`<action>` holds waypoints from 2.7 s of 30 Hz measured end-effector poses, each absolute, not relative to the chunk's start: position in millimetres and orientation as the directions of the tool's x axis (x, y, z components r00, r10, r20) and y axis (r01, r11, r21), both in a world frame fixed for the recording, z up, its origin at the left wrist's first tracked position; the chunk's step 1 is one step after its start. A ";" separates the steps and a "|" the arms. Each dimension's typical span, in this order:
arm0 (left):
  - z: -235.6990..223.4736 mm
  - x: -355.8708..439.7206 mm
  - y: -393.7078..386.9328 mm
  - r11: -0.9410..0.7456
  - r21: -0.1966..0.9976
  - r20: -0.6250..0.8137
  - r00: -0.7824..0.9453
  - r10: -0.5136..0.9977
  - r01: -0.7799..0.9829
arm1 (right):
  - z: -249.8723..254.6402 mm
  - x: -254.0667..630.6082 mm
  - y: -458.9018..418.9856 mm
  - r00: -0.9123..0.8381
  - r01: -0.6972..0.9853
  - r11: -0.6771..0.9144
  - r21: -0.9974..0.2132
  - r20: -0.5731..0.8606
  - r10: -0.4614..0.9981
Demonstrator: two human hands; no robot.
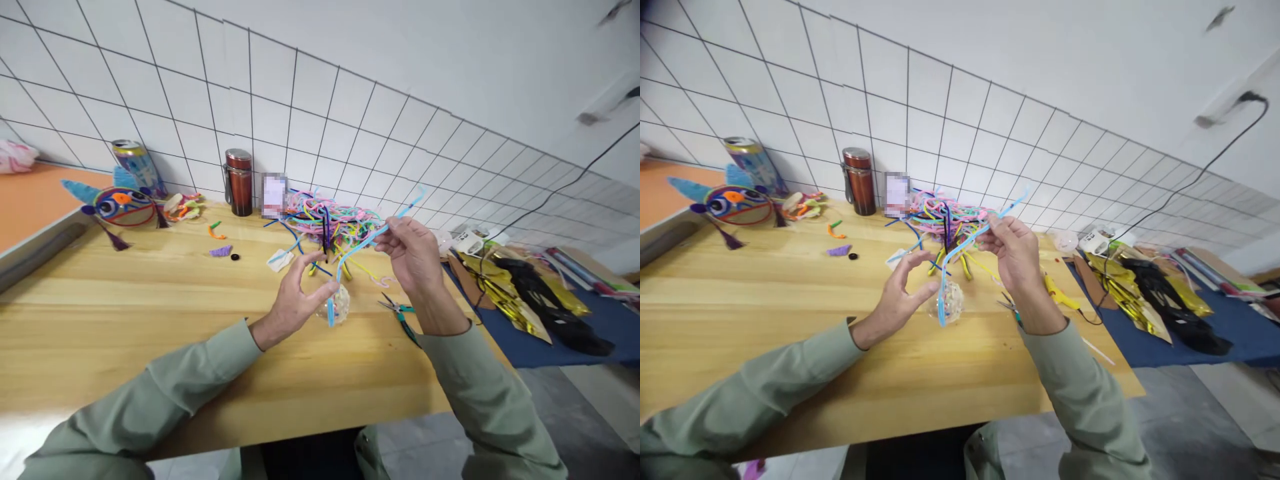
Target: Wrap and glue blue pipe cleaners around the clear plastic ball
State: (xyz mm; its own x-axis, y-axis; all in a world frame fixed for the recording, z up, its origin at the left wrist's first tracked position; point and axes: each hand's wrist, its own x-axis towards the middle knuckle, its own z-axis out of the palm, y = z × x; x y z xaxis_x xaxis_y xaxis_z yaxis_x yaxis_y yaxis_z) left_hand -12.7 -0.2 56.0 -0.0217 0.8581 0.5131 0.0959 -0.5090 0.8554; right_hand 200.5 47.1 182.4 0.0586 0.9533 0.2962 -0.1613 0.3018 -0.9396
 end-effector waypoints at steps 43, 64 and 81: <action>91.9 -4.3 0.4 -0.181 0.980 0.195 0.262 0.945 -0.077 | 87.0 179.7 4.7 -0.121 0.124 0.447 -0.886 0.433 0.893; 99.8 -12.9 -2.1 -0.360 0.930 0.291 0.460 0.839 0.070 | 102.4 180.7 3.4 -0.183 0.158 0.378 -0.912 0.349 0.919; 88.0 -12.5 10.3 -0.258 0.965 0.224 0.375 0.900 0.043 | 87.0 179.9 -0.5 -0.116 0.034 0.439 -0.898 0.432 0.894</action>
